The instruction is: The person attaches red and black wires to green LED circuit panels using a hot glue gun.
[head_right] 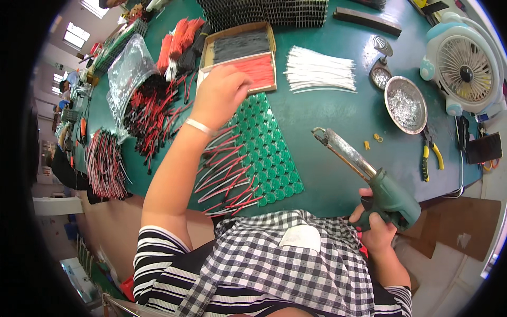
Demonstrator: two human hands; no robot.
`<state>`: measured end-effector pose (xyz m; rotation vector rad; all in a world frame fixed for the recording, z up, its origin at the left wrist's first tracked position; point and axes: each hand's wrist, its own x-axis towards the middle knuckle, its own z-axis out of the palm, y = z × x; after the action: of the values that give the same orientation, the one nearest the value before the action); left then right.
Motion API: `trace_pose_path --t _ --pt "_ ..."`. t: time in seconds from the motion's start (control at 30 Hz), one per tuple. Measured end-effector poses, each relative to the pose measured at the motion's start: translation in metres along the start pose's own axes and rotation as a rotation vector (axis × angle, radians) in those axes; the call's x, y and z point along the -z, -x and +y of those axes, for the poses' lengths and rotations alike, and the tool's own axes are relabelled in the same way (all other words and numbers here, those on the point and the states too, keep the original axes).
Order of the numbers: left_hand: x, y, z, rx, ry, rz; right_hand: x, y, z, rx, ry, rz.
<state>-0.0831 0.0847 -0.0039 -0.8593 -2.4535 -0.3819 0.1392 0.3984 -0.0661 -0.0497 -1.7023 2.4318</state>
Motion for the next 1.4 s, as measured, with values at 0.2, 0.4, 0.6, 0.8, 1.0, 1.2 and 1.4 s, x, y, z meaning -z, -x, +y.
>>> trace_pose_path --t 0.2,0.4,0.6,0.8,1.0,1.2,1.4 --pt "-0.041 -0.038 -0.005 0.104 -0.144 -0.332 0.011 0.003 -0.003 -0.097 -0.015 0.117" --pt "-0.051 -0.036 -0.013 0.204 -0.051 -0.334 -0.010 -0.016 -0.013 -0.116 -0.024 0.122" --pt "-0.040 -0.040 -0.019 0.374 0.183 -0.394 -0.013 -0.027 -0.011 -0.107 -0.027 0.116" --pt "-0.034 -0.036 -0.021 0.403 0.103 -0.372 -0.013 -0.030 -0.010 -0.121 -0.043 0.136" --pt "-0.027 -0.038 -0.011 0.201 -0.151 -0.291 -0.014 -0.037 -0.013 -0.149 -0.073 0.147" --pt "-0.015 -0.033 0.008 -0.198 -0.326 -0.159 -0.017 -0.036 -0.012 -0.171 -0.113 0.133" --pt "0.043 -0.013 0.035 -0.041 0.058 -0.465 -0.031 -0.067 -0.027 0.106 0.174 -0.089"
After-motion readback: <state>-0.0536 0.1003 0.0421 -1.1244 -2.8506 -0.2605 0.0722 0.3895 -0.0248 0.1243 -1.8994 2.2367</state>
